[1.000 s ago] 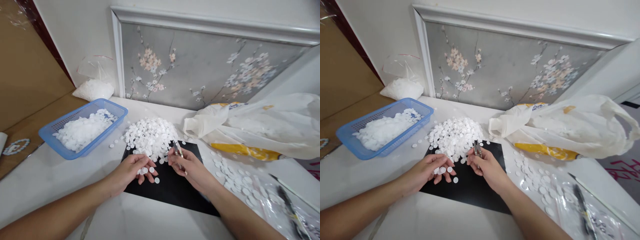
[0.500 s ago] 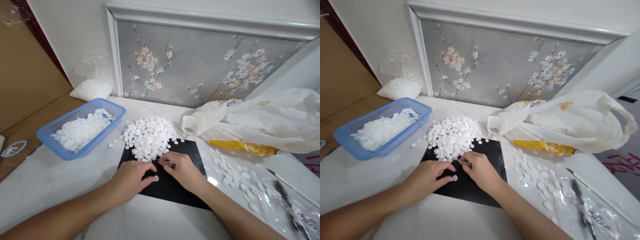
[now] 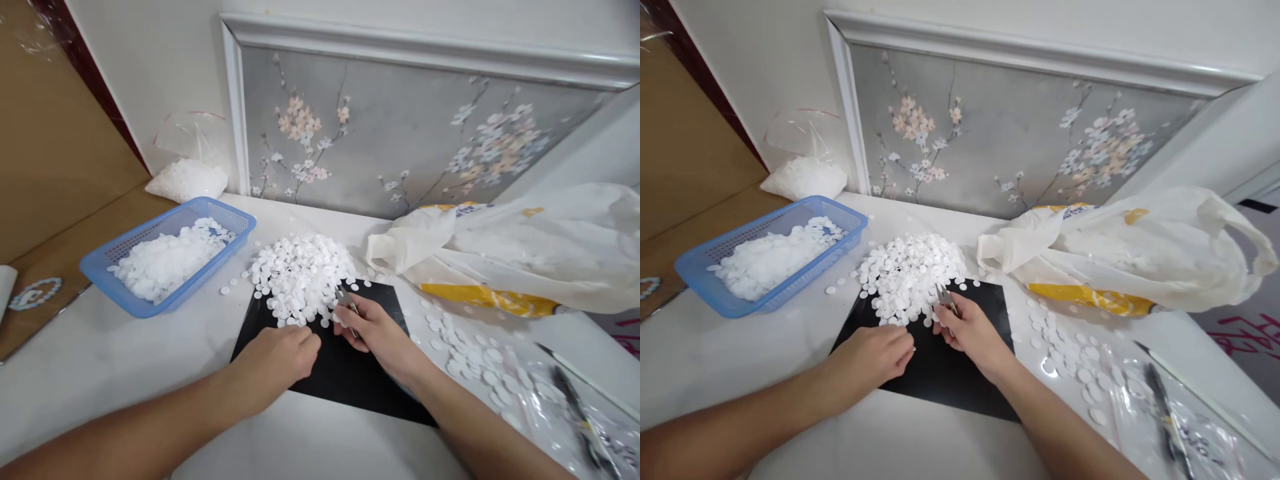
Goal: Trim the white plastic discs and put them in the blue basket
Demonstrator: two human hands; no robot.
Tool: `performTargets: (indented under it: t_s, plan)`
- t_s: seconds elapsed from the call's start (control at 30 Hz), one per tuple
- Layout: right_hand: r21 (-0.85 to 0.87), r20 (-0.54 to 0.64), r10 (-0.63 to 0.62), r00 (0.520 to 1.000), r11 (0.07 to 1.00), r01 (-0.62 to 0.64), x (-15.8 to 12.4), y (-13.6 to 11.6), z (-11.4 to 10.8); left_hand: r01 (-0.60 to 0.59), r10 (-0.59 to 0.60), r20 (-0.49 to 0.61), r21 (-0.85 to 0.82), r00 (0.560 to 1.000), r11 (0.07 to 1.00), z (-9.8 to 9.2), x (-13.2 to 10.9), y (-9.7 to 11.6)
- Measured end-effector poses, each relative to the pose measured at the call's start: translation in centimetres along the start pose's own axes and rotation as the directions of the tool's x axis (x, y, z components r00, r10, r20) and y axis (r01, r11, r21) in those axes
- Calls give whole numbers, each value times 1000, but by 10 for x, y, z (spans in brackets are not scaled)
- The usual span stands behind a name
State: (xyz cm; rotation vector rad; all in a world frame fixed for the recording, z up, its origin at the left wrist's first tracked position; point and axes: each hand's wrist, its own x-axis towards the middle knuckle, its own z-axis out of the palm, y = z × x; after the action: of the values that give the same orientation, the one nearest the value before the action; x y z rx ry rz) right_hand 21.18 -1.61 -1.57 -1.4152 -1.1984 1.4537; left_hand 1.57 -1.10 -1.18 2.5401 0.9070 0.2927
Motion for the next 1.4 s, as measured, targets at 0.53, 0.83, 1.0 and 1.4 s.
performTargets:
  t_s: [0.53, 0.83, 1.0, 1.4]
  plan:
    - [-607, 242, -417, 876, 639, 472, 4, 6, -6, 372, -413, 288, -918, 864, 137, -24, 7, -9]
    - [-524, 22, -352, 936, 793, 311, 5, 5, 0, 247, -458, 221, -969, 861, -2, -36, 8, -21]
    - [-130, 12, -32, 999, 991, 34, 2, 5, 2, 344, -499, 203, -916, 843, 209, -34, 9, -22]
    - [113, 112, -3, 994, 994, -9, 2, 2, 3, 386, -420, -65, -289, 905, 876, -36, 3, -25]
